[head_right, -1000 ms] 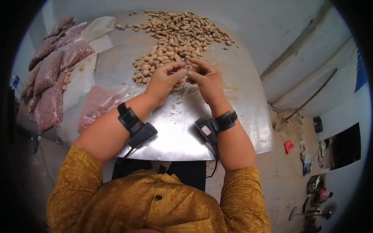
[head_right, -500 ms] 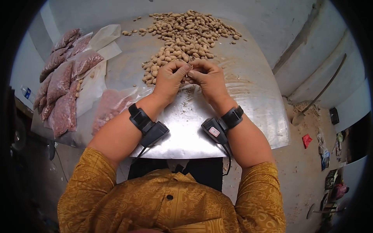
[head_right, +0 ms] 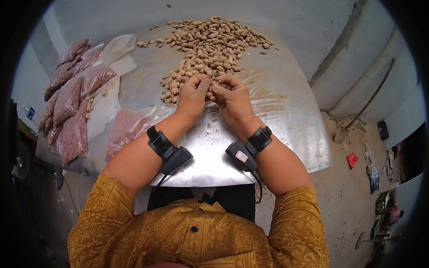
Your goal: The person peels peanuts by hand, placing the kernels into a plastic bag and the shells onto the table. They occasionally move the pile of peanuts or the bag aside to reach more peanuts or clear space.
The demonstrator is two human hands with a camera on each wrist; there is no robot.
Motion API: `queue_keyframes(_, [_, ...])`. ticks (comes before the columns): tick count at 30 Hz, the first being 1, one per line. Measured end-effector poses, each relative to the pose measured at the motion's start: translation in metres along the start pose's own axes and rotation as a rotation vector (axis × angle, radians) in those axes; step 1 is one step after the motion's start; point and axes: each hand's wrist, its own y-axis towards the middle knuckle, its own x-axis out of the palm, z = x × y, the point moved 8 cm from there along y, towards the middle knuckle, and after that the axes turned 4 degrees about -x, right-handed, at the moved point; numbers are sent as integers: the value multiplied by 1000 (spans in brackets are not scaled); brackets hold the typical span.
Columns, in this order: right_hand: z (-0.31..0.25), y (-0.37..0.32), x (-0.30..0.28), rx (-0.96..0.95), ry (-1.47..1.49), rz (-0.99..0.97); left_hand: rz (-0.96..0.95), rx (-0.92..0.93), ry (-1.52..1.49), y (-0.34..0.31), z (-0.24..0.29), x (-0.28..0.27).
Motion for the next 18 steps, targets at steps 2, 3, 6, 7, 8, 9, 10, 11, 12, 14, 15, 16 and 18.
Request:
queue_keyframes(2, [-3,1,-1,-37,-55,-10,-30,-112,-143,-3,-3,2])
queue_keyframes(3, [-5,1,-1,-54,-83,-16,-44,-168,-215,-4,-4,3])
queue_keyframes(6, [-19,2,-1,-192,-278,-26,-78,-217,-333,-3,-9,5])
queue_keyframes(7, [-22,1,0,-223,-370,-27,-86,-247,-361,-3,-12,5])
queue_keyframes(8, [-26,1,1,-254,-462,-28,-94,-276,-389,-3,-15,5])
queue_keyframes(9, [-29,1,2,-283,-555,-29,-101,-306,-417,-3,-17,5])
queue_keyframes(10, [-31,0,5,-319,-634,-54,-82,-345,-469,-4,-20,4])
queue_keyframes(11, [-32,-1,9,-354,-713,-79,-63,-384,-522,-5,-23,3])
queue_keyframes(12, [-34,-2,12,-389,-792,-104,-44,-423,-573,-5,-26,3])
queue_keyframes(14, [-35,-4,17,-395,-812,-126,-25,-469,-622,-5,-27,1])
queue_keyframes(15, [-35,-5,19,-398,-822,-138,-15,-492,-646,-5,-28,0])
queue_keyframes(16, [-34,-4,18,-371,-794,-139,-16,-482,-617,-5,-28,-1])
queue_keyframes(18, [-31,-2,14,-316,-737,-140,-16,-464,-559,-5,-29,-2])
